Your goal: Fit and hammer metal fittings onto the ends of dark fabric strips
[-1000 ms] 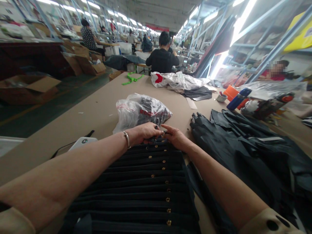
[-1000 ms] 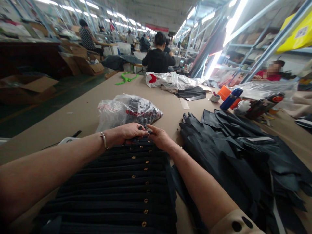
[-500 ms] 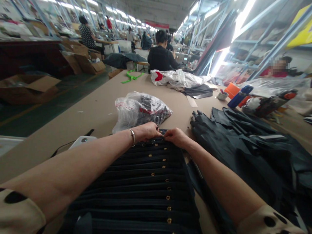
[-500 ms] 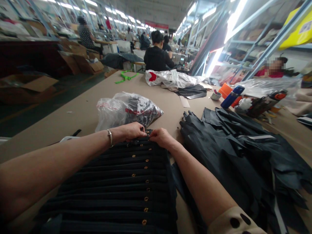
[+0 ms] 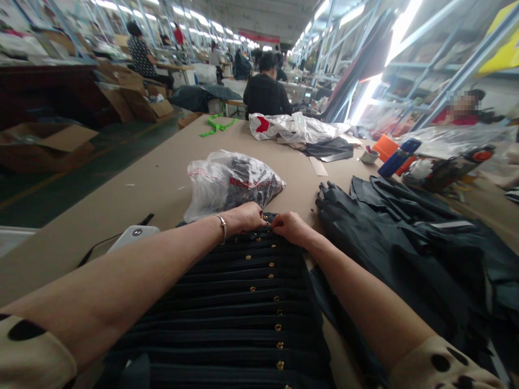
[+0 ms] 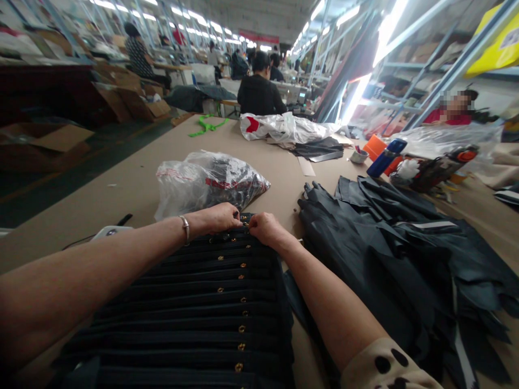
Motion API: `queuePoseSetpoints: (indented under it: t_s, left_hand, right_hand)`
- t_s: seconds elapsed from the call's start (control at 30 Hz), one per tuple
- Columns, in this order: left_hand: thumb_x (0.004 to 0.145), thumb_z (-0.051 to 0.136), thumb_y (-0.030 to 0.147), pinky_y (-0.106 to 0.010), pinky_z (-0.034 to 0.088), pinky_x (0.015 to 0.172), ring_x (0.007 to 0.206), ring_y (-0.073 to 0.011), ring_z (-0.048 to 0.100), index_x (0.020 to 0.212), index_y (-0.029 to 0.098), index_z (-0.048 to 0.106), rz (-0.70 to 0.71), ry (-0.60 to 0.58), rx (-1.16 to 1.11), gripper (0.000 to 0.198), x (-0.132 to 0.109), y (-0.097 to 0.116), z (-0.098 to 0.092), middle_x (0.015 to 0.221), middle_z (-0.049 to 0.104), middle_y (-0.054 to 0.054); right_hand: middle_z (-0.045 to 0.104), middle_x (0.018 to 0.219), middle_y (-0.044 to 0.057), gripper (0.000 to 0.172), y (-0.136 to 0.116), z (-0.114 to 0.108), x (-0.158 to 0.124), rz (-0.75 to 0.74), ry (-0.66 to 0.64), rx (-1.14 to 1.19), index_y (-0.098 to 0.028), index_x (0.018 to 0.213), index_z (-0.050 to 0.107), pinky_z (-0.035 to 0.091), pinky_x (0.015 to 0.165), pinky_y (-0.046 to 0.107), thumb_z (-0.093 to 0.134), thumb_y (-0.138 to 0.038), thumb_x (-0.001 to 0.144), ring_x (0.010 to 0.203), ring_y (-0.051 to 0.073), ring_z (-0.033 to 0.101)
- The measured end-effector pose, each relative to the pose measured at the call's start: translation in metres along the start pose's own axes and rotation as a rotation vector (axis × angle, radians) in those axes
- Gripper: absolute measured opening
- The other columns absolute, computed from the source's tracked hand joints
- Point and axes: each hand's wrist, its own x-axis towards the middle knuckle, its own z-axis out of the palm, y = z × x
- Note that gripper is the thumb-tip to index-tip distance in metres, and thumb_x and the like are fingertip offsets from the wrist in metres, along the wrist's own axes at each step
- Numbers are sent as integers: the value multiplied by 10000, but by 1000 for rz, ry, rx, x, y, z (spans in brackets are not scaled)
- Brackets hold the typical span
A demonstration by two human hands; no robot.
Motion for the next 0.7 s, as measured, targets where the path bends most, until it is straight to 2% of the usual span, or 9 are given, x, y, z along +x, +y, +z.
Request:
queuePoseSetpoints:
  t_s: [0.23, 0.37, 0.47, 0.53, 0.7]
  left_hand:
    - [699, 592, 241, -227, 314, 415, 396, -98, 405, 791, 139, 625, -15, 14, 14, 141, -1, -7, -3, 466, 452, 47]
    - [703, 578, 274, -225, 312, 399, 371, -84, 377, 784, 155, 612, -33, 21, -44, 147, -10, -15, -12, 477, 448, 53]
    - [707, 557, 298, -214, 298, 379, 359, -73, 363, 798, 166, 594, -35, 25, -109, 164, -16, -20, -16, 479, 433, 58]
    - [696, 554, 293, -206, 283, 369, 354, -67, 355, 799, 169, 586, -31, 27, -153, 165, -18, -20, -16, 472, 425, 60]
    - [673, 561, 297, -205, 250, 353, 342, -65, 351, 780, 168, 574, -30, 24, -253, 168, -21, -24, -13, 451, 416, 55]
  right_hand:
    - [665, 684, 13, 133, -7, -4, 2, 10, -14, -111, -197, 712, 682, 393, 601, 217, 584, -150, 636, 659, 151, 581]
    - [663, 744, 29, 133, -23, -8, -12, -28, 54, -141, -200, 752, 669, 384, 626, 234, 544, -188, 709, 710, 159, 571]
    - [652, 723, 4, 136, -43, 0, -22, -117, 125, 9, -199, 785, 654, 376, 606, 214, 530, -253, 773, 669, 126, 555]
    - [650, 697, -9, 148, -57, 9, -24, -154, 165, 178, -188, 805, 649, 380, 586, 199, 580, -310, 760, 633, 110, 553]
    - [669, 731, -4, 141, -71, 23, -20, -127, 221, 405, -174, 818, 659, 419, 624, 198, 634, -270, 719, 675, 117, 585]
